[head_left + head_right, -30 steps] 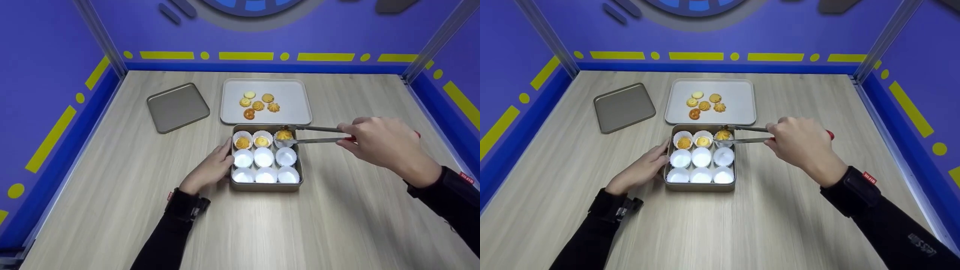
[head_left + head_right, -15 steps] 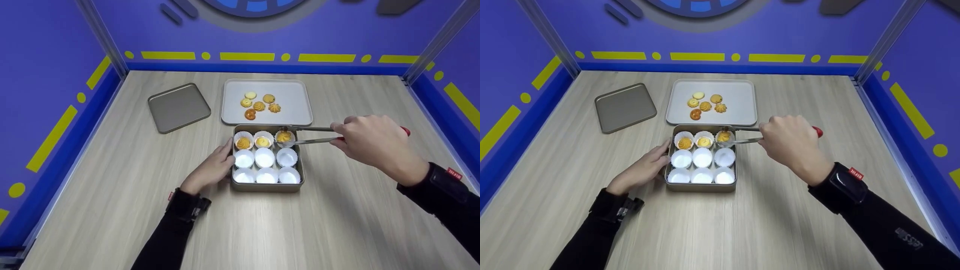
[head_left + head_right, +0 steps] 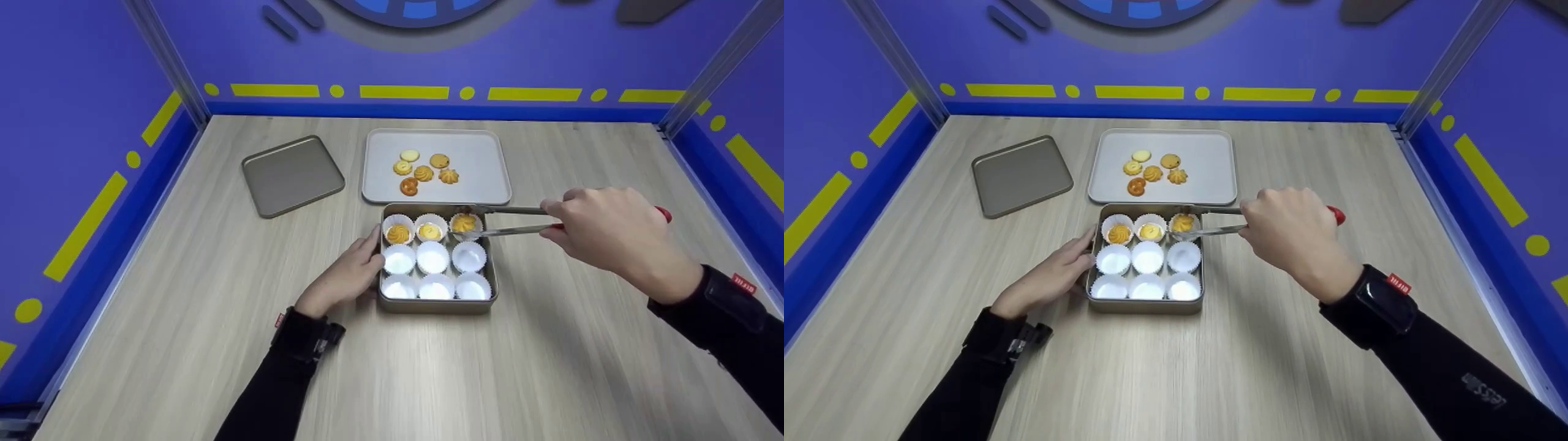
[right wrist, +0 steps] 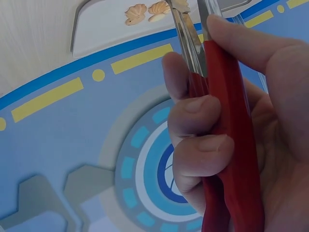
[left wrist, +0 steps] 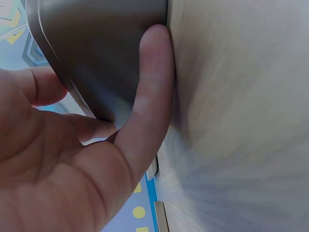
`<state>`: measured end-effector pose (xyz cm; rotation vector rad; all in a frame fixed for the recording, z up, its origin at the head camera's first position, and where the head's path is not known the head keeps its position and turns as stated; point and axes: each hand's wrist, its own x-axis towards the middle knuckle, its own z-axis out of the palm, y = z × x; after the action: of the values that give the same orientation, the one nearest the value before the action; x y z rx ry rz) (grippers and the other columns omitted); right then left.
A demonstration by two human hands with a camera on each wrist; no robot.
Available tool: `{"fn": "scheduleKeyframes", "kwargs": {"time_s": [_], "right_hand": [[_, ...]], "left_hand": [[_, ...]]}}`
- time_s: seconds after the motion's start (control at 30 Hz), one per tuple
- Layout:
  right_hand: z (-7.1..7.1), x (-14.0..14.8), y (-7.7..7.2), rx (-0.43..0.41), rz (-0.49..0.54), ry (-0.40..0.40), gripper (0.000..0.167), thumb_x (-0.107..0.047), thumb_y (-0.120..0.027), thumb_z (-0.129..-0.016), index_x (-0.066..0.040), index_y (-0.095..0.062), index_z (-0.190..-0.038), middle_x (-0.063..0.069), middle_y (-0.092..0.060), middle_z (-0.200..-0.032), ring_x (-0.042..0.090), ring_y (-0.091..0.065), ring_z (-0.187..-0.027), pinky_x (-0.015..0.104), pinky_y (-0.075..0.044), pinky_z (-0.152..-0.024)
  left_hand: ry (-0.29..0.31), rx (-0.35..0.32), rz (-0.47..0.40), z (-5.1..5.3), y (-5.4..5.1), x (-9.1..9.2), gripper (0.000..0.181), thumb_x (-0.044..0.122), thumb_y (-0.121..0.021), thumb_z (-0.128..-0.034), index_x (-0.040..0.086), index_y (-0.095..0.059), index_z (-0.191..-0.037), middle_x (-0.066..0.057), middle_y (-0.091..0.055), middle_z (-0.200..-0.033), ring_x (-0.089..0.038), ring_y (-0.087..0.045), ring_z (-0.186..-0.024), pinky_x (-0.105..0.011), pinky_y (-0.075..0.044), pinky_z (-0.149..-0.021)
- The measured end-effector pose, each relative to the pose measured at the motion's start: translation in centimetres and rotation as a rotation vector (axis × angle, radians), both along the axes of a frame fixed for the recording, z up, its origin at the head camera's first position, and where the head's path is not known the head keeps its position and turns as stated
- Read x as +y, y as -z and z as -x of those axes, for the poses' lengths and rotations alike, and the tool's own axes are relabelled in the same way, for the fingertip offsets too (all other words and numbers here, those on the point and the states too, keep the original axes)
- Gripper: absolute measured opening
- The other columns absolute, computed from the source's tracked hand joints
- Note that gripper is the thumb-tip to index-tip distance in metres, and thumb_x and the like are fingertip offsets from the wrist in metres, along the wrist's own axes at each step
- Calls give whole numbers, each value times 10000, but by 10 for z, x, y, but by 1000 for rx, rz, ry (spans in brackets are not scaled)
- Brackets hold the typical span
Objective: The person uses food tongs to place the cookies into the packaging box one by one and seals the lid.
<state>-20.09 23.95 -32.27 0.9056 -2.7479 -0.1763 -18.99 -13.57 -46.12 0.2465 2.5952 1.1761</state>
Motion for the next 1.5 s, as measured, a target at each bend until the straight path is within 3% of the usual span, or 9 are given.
{"fn": "scheduleKeyframes", "kwargs": {"time_s": [0.6, 0.8, 1.07, 1.3, 1.5], "right_hand": [[-3, 4, -4, -3, -1, 11, 235, -253, -870, -881, -97, -777, -1031, 36, -580, -677, 187, -444, -483, 400, -407, -372], [-6, -10, -16, 61, -90, -13, 196, -208, -877, -865, -87, -725, -890, 47, -542, -639, 226, -435, -470, 424, -427, -370], [-9, -36, -24, 101, -202, -39, 356, -183, -895, -838, -81, -599, -668, 29, -441, -553, 204, -408, -458, 404, -430, -367], [-3, -44, -29, 58, -241, -11, 415, -159, -844, -851, -100, -526, -592, 3, -385, -532, 188, -361, -466, 364, -376, -377], [2, -56, -35, 1, -264, 37, 430, -142, -788, -885, -107, -495, -573, -4, -331, -546, 189, -335, -491, 343, -360, -408]], "left_hand": [[-8, -10, 4, -1, 0, 1, 689, 329, -382, -1109, 148, -117, -1718, -161, -371, -1678, -310, -384, -1520, -497, -273, -1294], [-6, -3, -11, -1, 0, -1, 695, 326, -389, -1104, 153, -115, -1719, -167, -289, -1725, -337, -295, -1580, -502, -233, -1308], [-5, -4, -19, -2, 0, 0, 699, 328, -393, -1101, 156, -115, -1719, -148, -233, -1751, -332, -250, -1600, -507, -208, -1315], [-8, -7, -3, -1, -1, 2, 697, 341, -392, -1103, 163, -120, -1720, -153, -293, -1727, -324, -308, -1574, -505, -242, -1305], [-18, -26, 9, -1, 0, -1, 700, 372, -381, -1104, 198, -104, -1723, -157, -218, -1755, -352, -245, -1601, -532, -212, -1310]]}}
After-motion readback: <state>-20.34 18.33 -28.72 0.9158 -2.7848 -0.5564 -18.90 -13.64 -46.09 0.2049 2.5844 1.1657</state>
